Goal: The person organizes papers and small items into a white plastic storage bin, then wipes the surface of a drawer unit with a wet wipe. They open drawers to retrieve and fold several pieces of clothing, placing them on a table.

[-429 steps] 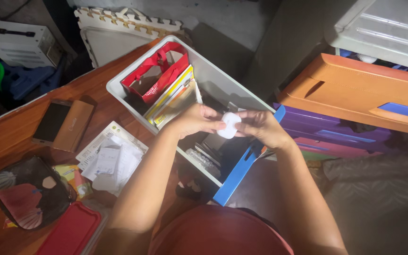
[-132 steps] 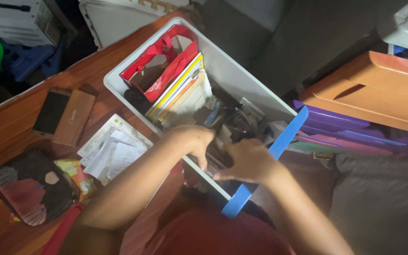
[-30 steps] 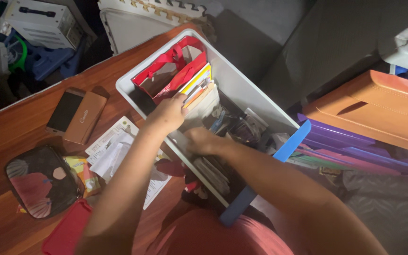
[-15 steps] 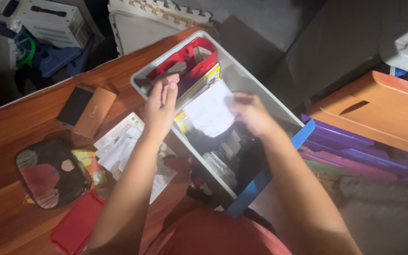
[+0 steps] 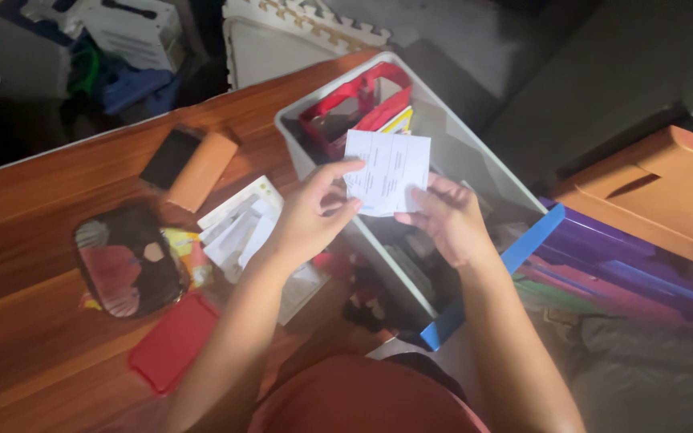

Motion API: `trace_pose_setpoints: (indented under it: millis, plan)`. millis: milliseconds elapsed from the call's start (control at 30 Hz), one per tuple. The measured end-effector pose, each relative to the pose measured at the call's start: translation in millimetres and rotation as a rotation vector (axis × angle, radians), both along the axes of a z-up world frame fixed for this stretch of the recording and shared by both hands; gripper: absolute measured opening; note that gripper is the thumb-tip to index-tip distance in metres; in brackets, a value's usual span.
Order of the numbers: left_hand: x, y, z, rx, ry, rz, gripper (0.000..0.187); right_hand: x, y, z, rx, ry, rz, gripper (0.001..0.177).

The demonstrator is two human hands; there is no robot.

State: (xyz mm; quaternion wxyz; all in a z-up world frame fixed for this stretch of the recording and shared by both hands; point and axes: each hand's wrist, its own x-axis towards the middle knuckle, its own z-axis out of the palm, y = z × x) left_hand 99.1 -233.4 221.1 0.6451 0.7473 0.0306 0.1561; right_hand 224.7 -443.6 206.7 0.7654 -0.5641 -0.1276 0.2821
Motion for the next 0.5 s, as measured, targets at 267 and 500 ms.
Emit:
trace_pose_setpoints:
  millis: [267,500]
  plan:
    - [-22,19,2,0.059,0.012,-0.019,0.059,-25,20,7,-0.1,-0.069,0.024,0.035]
    - [-17,27,-28,0.021,-0.045,0.042,0.049,-39,22,4,-0.223,-0.088,0.054,0.034]
